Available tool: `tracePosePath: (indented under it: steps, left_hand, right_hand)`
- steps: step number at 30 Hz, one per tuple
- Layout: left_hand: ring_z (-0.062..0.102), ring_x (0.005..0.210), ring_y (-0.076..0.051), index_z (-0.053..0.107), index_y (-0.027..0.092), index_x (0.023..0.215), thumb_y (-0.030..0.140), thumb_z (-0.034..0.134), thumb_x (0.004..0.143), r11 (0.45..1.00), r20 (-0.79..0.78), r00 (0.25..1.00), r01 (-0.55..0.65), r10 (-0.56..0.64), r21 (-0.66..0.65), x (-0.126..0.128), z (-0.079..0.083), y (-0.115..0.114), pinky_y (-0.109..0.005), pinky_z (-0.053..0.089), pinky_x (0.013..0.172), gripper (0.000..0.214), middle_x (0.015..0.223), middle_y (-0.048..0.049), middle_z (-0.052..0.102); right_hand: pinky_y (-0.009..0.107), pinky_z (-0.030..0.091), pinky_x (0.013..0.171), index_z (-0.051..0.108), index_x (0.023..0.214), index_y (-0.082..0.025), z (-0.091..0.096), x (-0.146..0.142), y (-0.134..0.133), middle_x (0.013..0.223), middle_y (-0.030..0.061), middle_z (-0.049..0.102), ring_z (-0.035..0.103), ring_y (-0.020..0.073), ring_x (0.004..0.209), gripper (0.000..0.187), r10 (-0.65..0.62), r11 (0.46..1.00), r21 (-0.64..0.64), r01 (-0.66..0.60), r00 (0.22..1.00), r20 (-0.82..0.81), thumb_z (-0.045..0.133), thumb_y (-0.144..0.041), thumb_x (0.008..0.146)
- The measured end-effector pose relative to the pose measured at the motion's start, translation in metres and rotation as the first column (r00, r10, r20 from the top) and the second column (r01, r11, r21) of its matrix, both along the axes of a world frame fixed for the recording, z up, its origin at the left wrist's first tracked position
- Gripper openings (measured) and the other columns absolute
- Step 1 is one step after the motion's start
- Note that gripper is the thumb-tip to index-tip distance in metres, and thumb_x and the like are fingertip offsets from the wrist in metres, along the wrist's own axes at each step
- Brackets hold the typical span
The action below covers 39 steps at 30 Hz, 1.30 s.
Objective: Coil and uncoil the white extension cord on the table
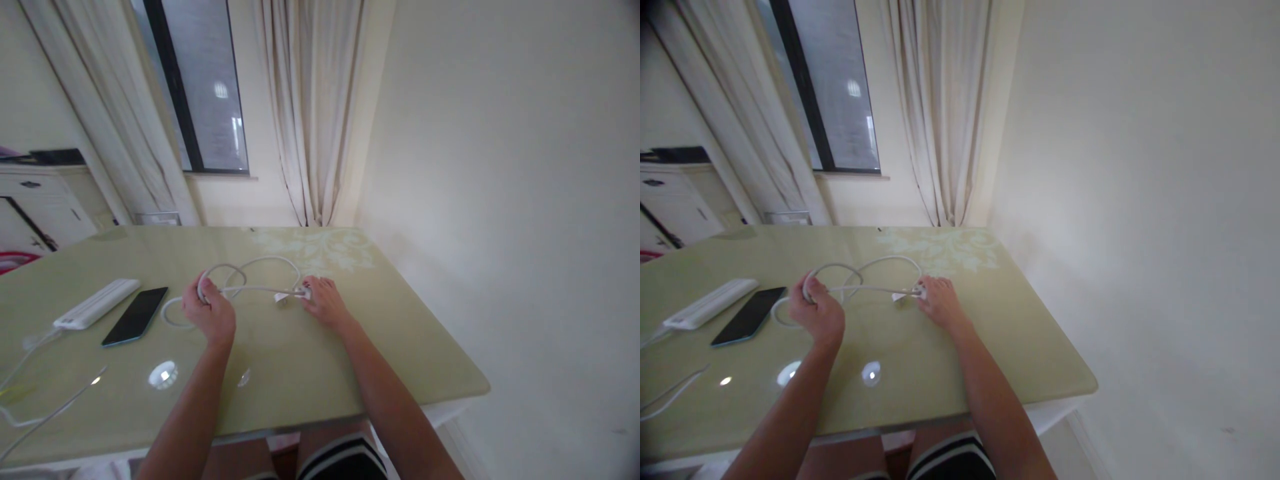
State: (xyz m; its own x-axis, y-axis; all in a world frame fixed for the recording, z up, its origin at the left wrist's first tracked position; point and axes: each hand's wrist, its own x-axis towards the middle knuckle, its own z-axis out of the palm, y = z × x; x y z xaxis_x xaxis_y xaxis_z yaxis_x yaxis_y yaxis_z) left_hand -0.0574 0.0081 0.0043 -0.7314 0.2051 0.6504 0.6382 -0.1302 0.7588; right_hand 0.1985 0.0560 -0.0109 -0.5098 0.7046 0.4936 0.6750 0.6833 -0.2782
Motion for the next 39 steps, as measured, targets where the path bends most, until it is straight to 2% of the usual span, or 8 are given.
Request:
tracePosePath:
  steps: [6,11,16,20,26,29,34,39]
  left_hand:
    - [0.062,0.082,-0.024,0.068,0.012,0.113,0.045,0.039,0.102,1.000,0.025,0.999,-0.023,0.023,0.007,-0.008,0.002,0.001,-0.037,0.046,0.080,0.046,0.083,-0.0083,0.066]
    - [0.060,0.105,-0.029,0.073,0.016,0.102,0.042,0.046,0.100,0.991,-0.150,0.988,0.015,-0.035,-0.132,-0.005,0.006,-0.001,-0.046,0.037,0.101,0.037,0.100,-0.0144,0.070]
    - [0.058,0.115,-0.029,0.073,0.018,0.110,0.040,0.049,0.102,0.977,-0.282,0.940,0.159,-0.193,-0.141,0.016,0.000,-0.002,-0.048,0.029,0.108,0.034,0.118,-0.0148,0.072]
    - [0.062,0.113,-0.026,0.075,0.022,0.113,0.037,0.056,0.100,0.895,-0.462,0.768,0.403,-0.444,-0.191,0.044,-0.011,-0.005,-0.044,0.035,0.105,0.027,0.119,-0.0109,0.073]
    - [0.057,0.125,-0.027,0.068,0.023,0.131,0.039,0.054,0.100,0.705,-0.535,0.487,0.620,-0.690,-0.344,0.069,-0.021,-0.009,-0.046,0.038,0.108,0.037,0.133,-0.0135,0.066]
    - [0.050,0.136,-0.028,0.068,0.025,0.131,0.034,0.044,0.104,0.674,-0.489,0.484,0.644,-0.725,-0.362,0.071,-0.019,-0.008,-0.051,0.032,0.115,0.037,0.146,-0.0133,0.056]
    - [0.054,0.131,-0.031,0.052,0.018,0.145,0.048,0.064,0.093,0.644,-0.127,0.635,0.725,-0.762,-0.243,0.071,-0.015,-0.006,-0.047,0.050,0.102,0.061,0.146,-0.0201,0.052]
    - [0.072,0.089,-0.026,0.071,0.012,0.112,0.057,0.071,0.084,0.307,0.353,0.361,0.931,-0.863,-0.199,0.067,-0.012,-0.002,-0.037,0.058,0.079,0.053,0.102,-0.0128,0.074]
  right_hand:
    - [0.039,0.044,0.099,0.062,0.120,-0.021,-0.004,0.002,0.010,0.112,0.0090,0.071,0.064,0.0241,0.106,0.033,0.012,0.998,-0.060,-0.021,0.989,-0.145,0.070,-0.021,0.088]
    - [0.034,0.049,0.096,0.068,0.114,-0.021,0.005,0.015,0.011,0.114,0.0075,0.072,0.065,0.0210,0.105,0.033,0.032,0.988,-0.099,-0.122,0.774,-0.632,0.071,-0.043,0.090]
    - [0.036,0.049,0.093,0.074,0.114,-0.021,0.011,0.007,-0.003,0.107,0.0084,0.073,0.065,0.0215,0.099,0.037,0.087,0.977,-0.107,-0.182,0.807,-0.584,0.074,-0.048,0.087]
    - [0.034,0.051,0.084,0.076,0.108,-0.020,0.006,-0.020,-0.017,0.097,0.0077,0.074,0.066,0.0207,0.088,0.036,0.068,0.960,-0.184,-0.210,0.815,-0.576,0.076,-0.047,0.084]
    - [0.029,0.055,0.071,0.064,0.126,-0.020,-0.010,-0.047,-0.022,0.083,0.0016,0.073,0.069,0.0184,0.074,0.059,-0.150,0.814,-0.369,-0.448,0.451,-0.880,0.082,-0.038,0.073]
    - [0.027,0.055,0.067,0.052,0.140,-0.023,-0.010,-0.048,-0.022,0.079,-0.0027,0.070,0.067,0.0165,0.070,0.080,-0.203,0.785,-0.362,-0.502,0.345,-0.917,0.086,-0.035,0.068]
    - [0.023,0.049,0.060,0.065,0.121,-0.023,-0.005,-0.048,-0.024,0.085,0.0007,0.071,0.063,0.0141,0.069,0.052,-0.155,0.782,-0.328,-0.531,0.345,-0.926,0.082,-0.042,0.076]
    - [0.023,0.047,0.058,0.065,0.111,-0.022,-0.006,-0.044,-0.020,0.081,0.0013,0.070,0.061,0.0136,0.066,0.043,-0.162,0.811,-0.314,-0.494,0.325,-0.932,0.074,-0.053,0.084]
